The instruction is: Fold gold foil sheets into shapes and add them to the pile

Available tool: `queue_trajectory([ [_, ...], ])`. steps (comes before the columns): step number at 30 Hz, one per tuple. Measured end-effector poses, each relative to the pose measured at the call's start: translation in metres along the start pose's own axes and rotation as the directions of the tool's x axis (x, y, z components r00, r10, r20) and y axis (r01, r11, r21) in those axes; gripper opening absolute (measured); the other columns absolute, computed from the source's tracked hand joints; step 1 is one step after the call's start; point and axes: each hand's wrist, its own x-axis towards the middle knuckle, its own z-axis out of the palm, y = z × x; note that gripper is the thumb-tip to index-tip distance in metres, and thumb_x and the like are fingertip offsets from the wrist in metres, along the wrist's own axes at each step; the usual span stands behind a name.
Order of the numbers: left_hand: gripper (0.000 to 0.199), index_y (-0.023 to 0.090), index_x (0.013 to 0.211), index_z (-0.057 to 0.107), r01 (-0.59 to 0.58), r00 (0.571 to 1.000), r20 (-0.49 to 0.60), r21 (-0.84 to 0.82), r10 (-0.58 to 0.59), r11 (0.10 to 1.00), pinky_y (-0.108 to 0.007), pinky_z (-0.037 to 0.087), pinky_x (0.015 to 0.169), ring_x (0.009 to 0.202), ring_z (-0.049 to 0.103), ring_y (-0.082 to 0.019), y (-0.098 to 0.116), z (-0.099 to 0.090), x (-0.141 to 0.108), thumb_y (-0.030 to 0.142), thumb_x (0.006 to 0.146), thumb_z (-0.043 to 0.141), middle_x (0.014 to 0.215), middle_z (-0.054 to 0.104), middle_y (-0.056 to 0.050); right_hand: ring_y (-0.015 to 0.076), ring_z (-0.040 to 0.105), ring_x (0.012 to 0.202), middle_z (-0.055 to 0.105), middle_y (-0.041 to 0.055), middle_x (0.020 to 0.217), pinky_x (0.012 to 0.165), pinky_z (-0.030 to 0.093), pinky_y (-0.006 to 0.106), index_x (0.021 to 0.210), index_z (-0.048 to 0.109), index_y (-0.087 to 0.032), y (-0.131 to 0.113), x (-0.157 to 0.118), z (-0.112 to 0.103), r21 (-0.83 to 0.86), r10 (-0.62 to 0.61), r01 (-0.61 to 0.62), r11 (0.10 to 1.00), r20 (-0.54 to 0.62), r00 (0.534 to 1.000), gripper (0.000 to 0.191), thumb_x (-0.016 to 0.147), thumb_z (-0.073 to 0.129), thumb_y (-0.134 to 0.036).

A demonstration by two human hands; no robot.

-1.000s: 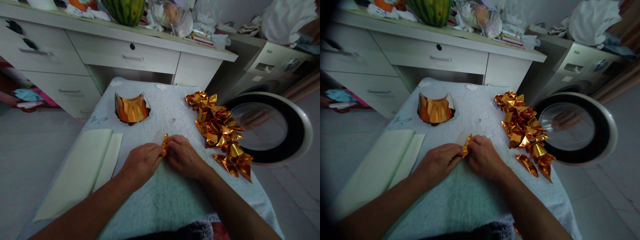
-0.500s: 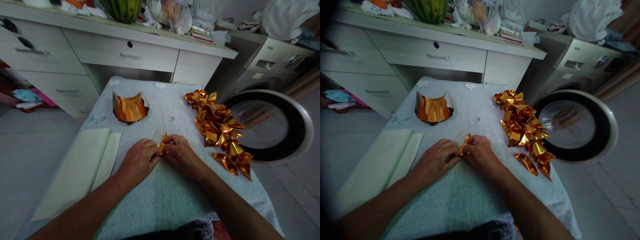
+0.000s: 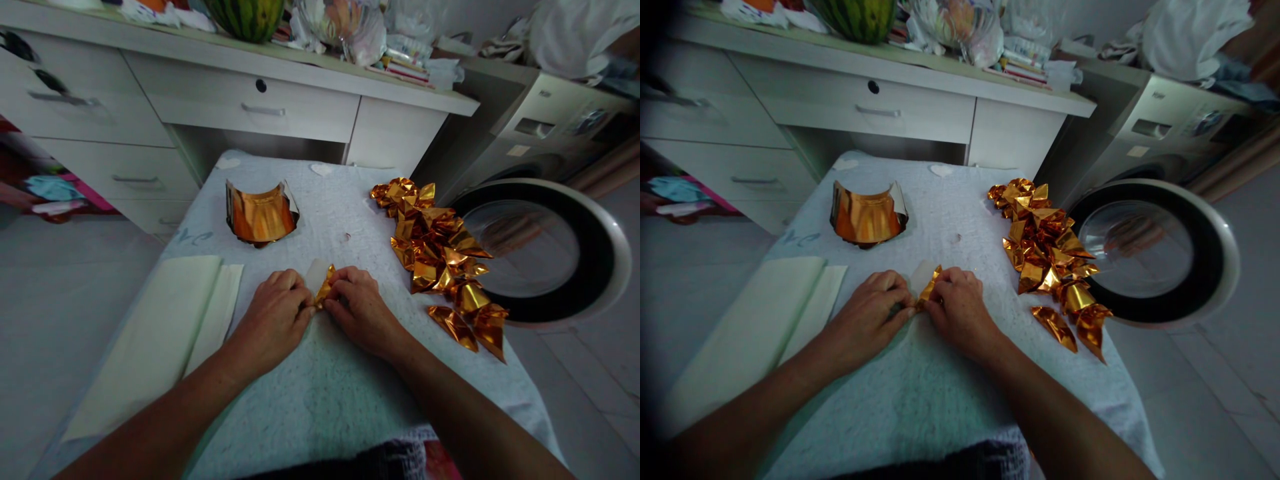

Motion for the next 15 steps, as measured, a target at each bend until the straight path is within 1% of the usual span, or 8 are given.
queue_trajectory([
  [4,0.014,0.019,0.077,0.064,0.021,1.000,0.008,0.025,-0.022,0.999,-0.039,0.042,0.080,0.092,0.050,-0.023,0.0029,-0.0012,0.0004,0.019,0.088,0.055,0.090,0.055,-0.004,0.0220,0.051,0.098,0.059,0.0061,0.101,0.090,0.038,0.041,0.080,0.062,-0.017,-0.0003,0.0008,0.0022,-0.005,0.036,-0.036,0.999,-0.014,0.999,0.006,0.085,0.064,-0.017],
  [9,0.018,0.019,0.077,0.066,0.057,0.998,-0.008,0.042,-0.057,0.997,-0.040,0.041,0.080,0.090,0.051,-0.023,0.0060,-0.0013,0.0003,0.026,0.090,0.056,0.089,0.056,-0.004,0.0223,0.050,0.100,0.059,0.0055,0.103,0.089,0.036,0.040,0.078,0.064,-0.018,0.0004,0.0018,0.0054,-0.037,0.040,-0.041,0.998,-0.021,0.999,0.011,0.089,0.061,-0.019],
  [15,0.017,0.019,0.071,0.066,0.111,0.993,-0.045,0.102,-0.107,0.989,-0.039,0.042,0.080,0.089,0.050,-0.023,0.0081,0.0013,0.0013,0.024,0.086,0.059,0.087,0.055,-0.005,0.0224,0.049,0.099,0.059,0.0064,0.103,0.086,0.035,0.039,0.077,0.062,-0.018,-0.0014,0.0026,0.0068,-0.074,0.066,-0.069,0.995,-0.034,0.997,0.014,0.090,0.060,-0.020],
])
